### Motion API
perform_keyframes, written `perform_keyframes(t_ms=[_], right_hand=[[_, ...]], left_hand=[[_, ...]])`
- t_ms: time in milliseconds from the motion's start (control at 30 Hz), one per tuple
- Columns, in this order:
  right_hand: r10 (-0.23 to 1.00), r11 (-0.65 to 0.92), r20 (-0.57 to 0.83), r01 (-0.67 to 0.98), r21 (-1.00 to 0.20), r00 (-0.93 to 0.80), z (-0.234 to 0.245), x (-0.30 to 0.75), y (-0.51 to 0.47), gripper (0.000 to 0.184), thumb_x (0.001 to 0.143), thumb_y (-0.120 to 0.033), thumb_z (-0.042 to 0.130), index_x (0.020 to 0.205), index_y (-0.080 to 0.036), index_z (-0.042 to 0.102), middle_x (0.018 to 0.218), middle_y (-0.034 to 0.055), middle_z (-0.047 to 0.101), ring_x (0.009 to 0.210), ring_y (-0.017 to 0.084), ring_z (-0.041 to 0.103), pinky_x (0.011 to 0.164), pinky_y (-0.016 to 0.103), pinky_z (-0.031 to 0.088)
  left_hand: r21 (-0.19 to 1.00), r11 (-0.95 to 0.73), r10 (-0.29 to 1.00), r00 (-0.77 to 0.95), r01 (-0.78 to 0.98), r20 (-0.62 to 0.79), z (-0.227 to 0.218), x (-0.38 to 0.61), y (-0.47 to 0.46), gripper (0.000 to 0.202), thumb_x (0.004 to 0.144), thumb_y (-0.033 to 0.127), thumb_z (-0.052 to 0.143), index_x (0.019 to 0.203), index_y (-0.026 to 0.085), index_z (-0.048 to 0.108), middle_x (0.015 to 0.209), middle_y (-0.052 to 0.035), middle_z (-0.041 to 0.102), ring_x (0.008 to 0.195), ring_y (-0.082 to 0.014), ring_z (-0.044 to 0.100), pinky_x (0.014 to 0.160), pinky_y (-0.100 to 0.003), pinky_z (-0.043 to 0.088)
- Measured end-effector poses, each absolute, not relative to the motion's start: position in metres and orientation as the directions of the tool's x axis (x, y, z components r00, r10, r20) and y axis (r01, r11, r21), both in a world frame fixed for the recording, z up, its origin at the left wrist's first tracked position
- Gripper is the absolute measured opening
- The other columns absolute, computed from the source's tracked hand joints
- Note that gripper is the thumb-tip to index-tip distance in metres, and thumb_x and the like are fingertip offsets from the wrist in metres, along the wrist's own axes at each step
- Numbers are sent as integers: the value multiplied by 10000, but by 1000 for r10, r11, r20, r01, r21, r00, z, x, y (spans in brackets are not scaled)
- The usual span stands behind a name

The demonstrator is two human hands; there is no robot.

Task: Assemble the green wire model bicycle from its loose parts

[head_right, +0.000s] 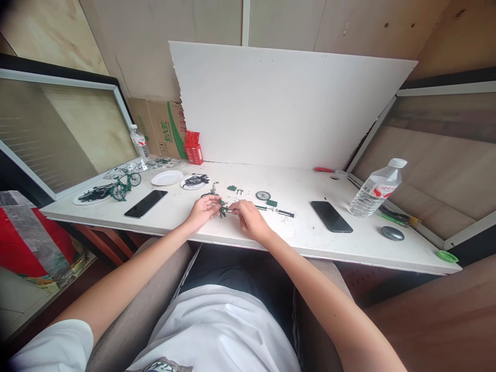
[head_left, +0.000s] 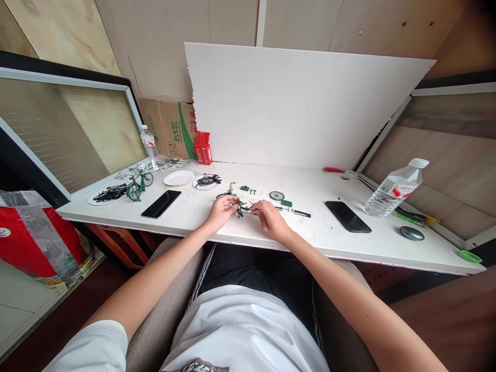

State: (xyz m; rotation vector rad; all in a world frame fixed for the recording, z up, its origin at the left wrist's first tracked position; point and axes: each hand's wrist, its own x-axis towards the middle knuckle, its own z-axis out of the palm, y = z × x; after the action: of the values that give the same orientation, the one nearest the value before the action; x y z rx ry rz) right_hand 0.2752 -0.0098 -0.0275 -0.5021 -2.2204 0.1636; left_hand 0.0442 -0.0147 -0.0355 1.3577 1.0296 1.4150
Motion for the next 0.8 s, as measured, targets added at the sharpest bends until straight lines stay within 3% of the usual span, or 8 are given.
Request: perform_keyframes(t_ms=[133, 300, 500, 633, 800], right_hand=[[440, 898, 671, 296, -326, -596, -28, 276, -9, 401, 1001, -44, 412, 1296, -265, 570, 1200, 104, 701, 1044, 267, 690, 924, 483, 572], [450, 892, 657, 269, -364, -605, -29, 275, -8, 388, 1027, -82, 417, 1323, -273, 580, 1211, 110, 697, 1103, 269, 687, 955, 494, 600], [469, 882, 654, 269, -388, -593, -28, 274, -9, 347, 1067, -154, 418, 1346, -271, 585, 1218, 120, 700, 1094, 270, 697, 950, 490, 599], [503, 863, 642, 294, -412, -579, -26, 276, -11, 343, 1086, -198, 389, 1368, -258, 576, 1145, 117, 692, 974, 256, 690, 881, 447, 588], [592, 805, 677, 371, -463, -438, -23, 278, -12, 282, 1121, -331, 362, 1138, -229, 625, 995, 89, 665, 824, 227, 616, 772, 379, 518]], left_hand=[[963, -260, 965, 23, -67, 262, -36, 42, -15, 386, 814, 327, 852, 1127, 146, 717, 1077, -110, 728, 494, -41, 517, 513, -232, 434], [967, -237, 970, 40, -89, 241, -38, 40, -14, 429, 816, 383, 861, 1159, 159, 736, 1119, -127, 726, 481, -23, 421, 430, -212, 337], [970, -230, 970, 54, -83, 235, -38, 40, -14, 456, 800, 414, 873, 1162, 163, 753, 1139, -142, 727, 541, -52, 473, 427, -203, 312], [970, -229, 972, 41, -82, 233, -36, 40, -16, 478, 787, 418, 880, 1170, 165, 749, 1132, -137, 729, 602, -78, 535, 430, -191, 291], [966, -221, 974, 17, -133, 226, -30, 41, -20, 490, 769, 400, 899, 1158, 157, 727, 1141, -141, 741, 627, -81, 547, 435, -188, 262]])
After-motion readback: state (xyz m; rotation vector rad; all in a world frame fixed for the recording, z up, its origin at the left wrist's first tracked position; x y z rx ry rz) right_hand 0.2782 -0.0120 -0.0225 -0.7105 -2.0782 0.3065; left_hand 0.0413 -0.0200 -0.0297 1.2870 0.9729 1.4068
